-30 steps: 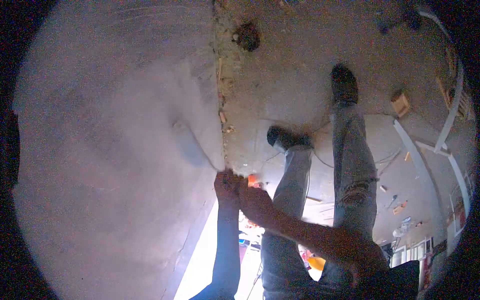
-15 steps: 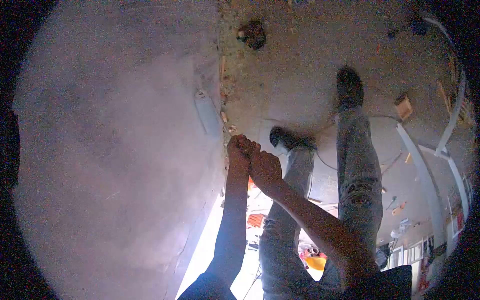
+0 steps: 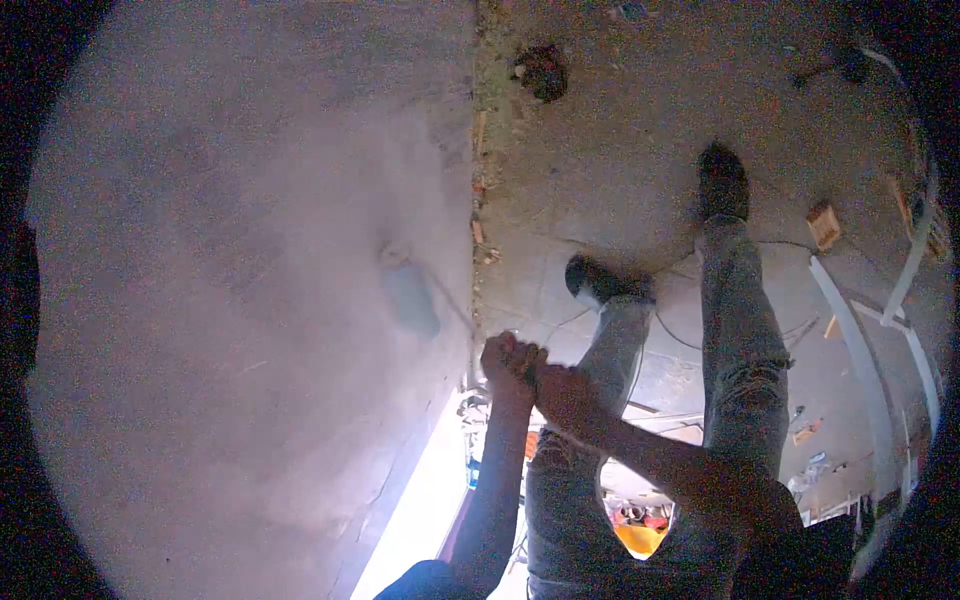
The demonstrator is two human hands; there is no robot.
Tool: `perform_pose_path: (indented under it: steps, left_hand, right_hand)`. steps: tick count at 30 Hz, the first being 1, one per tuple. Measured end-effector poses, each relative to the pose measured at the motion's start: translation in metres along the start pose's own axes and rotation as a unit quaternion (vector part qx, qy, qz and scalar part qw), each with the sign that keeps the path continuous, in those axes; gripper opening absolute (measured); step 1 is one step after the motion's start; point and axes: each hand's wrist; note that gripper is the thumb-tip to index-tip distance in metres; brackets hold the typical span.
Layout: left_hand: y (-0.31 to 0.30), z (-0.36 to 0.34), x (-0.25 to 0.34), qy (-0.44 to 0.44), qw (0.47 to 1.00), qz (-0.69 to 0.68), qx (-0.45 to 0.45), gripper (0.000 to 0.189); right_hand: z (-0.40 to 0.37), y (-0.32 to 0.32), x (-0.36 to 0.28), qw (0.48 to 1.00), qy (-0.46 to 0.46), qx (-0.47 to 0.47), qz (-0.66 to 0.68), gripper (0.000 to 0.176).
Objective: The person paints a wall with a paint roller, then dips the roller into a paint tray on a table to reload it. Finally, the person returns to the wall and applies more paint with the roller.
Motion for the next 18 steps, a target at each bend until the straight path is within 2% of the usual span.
perform_pose_path:
  steps: [1,2,3,5,6,9,12,15,18]
  left_hand:
    - [0.030,0.003,0.004,0.015,0.999,0.043,0.026,0.025]
    - [0.019,0.042,-0.003,0.064,0.989,0.083,-0.106,0.030]
    - [0.045,0.045,0.012,-0.025,0.995,0.030,-0.092,0.032]
    - [0.052,0.076,0.017,-0.006,0.986,0.045,-0.162,0.033]
    - [0.054,0.079,0.021,0.001,0.979,0.055,-0.196,0.033]
    - [0.044,0.068,0.018,-0.057,0.984,0.046,-0.163,0.032]
    - [0.040,0.040,0.012,-0.053,0.984,0.045,-0.165,0.032]
    - [0.050,0.021,0.009,-0.056,0.988,0.054,-0.130,0.034]
    - [0.073,0.016,0.011,-0.042,0.980,0.070,-0.180,0.030]
  right_hand:
    - [0.013,-0.013,-0.002,0.999,0.025,0.007,-0.019,0.029]
    - [0.025,-0.028,-0.005,0.998,0.051,0.015,-0.038,0.030]
    - [0.039,-0.038,-0.002,0.996,0.045,0.051,-0.049,0.026]
    - [0.058,-0.045,-0.005,0.991,0.031,0.119,-0.061,0.020]
    - [0.061,-0.045,-0.007,0.991,0.033,0.121,-0.050,0.022]
    - [0.051,-0.043,-0.010,0.994,0.049,0.094,-0.024,0.026]
    - [0.025,-0.051,-0.021,0.996,0.028,0.067,-0.042,0.025]
    - [0.016,-0.051,-0.015,0.995,0.044,0.080,-0.028,0.030]
    - [0.016,-0.075,-0.020,0.995,0.070,0.071,0.001,0.023]
Point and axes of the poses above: each hand's wrist, its own z-axis towards the middle knuckle, its own y-axis out of the palm, x = y × z, and after that the axes turned 12 degrees about z, right-handed
